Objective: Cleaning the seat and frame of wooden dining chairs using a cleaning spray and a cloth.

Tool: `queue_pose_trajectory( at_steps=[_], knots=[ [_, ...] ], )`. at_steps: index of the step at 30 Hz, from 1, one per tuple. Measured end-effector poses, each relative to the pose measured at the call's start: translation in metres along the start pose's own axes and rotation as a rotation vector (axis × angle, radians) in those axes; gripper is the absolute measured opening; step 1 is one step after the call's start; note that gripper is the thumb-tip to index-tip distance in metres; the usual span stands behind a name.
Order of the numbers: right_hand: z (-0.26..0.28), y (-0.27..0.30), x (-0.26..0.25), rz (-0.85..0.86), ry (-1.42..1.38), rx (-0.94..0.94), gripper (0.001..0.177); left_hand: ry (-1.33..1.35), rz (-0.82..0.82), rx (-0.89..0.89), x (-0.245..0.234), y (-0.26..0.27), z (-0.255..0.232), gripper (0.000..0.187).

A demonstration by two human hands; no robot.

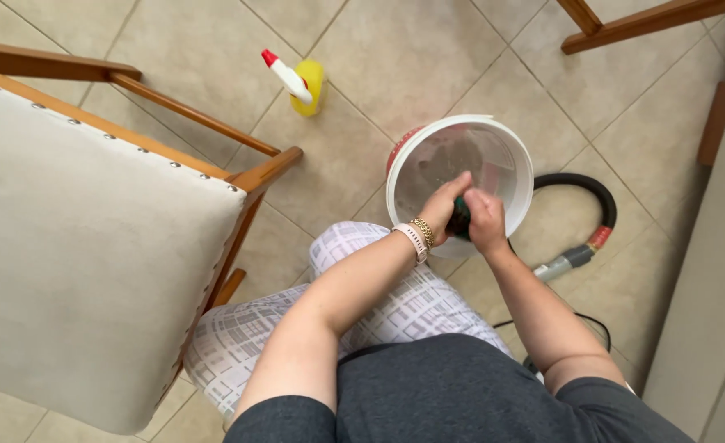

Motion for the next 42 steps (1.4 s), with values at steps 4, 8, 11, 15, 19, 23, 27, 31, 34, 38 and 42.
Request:
queue_pose_trajectory(
  at_steps=[4,8,11,15,19,23,27,31,34,38,42],
  knots=[
    [-0.015,-0.001,0.005,-0.086,-0.029,-0.137,0.024,-0.001,-0.037,0.154,-0.032,-0.059,0.057,0.038],
    [-0.023,-0.024,-0.002,-0.116,-0.208,-0.056,0.042,-0.215,-0.372,0.247,-0.024,-0.049,0.036,0.034],
    [-0.018,-0.029,0.004,0.221,-0.635,0.356,0.067,-0.091,-0.27,0.245,-0.025,-0.056,0.042,0.039],
    [-0.035,-0.019,0.014,0.478,-1.055,0.79,0.088,0.047,-0.278,0.03,-0.007,-0.036,0.016,0.057],
    [-0.033,-0.015,0.014,0.245,-0.992,0.747,0.095,-0.188,-0.16,0.29,0.008,-0.002,-0.027,0.069],
    [-0.033,-0.018,0.012,0.347,-1.104,0.631,0.092,-1.352,0.078,0.689,0.039,0.044,-0.069,0.063],
    [0.006,-0.009,0.029,0.429,-1.186,0.436,0.07,-1.663,0.368,1.115,0.055,0.052,-0.064,0.059],
    [-0.028,-0.013,0.022,0.436,-1.208,0.342,0.061,-1.539,0.414,1.164,0.056,0.044,-0.044,0.051],
    [-0.099,-0.025,0.007,0.504,-1.328,0.157,0.039,-1.604,0.393,1.265,0.061,0.049,-0.045,0.029],
    [-0.185,-0.043,-0.009,0.147,-0.814,0.089,0.027,-1.556,0.36,1.232,0.063,0.046,-0.046,0.026],
    [-0.161,-0.036,0.0,0.142,-1.14,0.157,0.052,-1.502,0.353,1.107,0.061,0.033,-0.034,0.023]
  ],
)
Point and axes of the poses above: each hand's wrist, its own y-axis away from the middle knuckle, its own x-axis out of the palm, z = x × y, the point moved 3 cm from there along -y, towards the middle knuckle, and after that the axes turned 14 degrees about x, right-handed, at the moved point
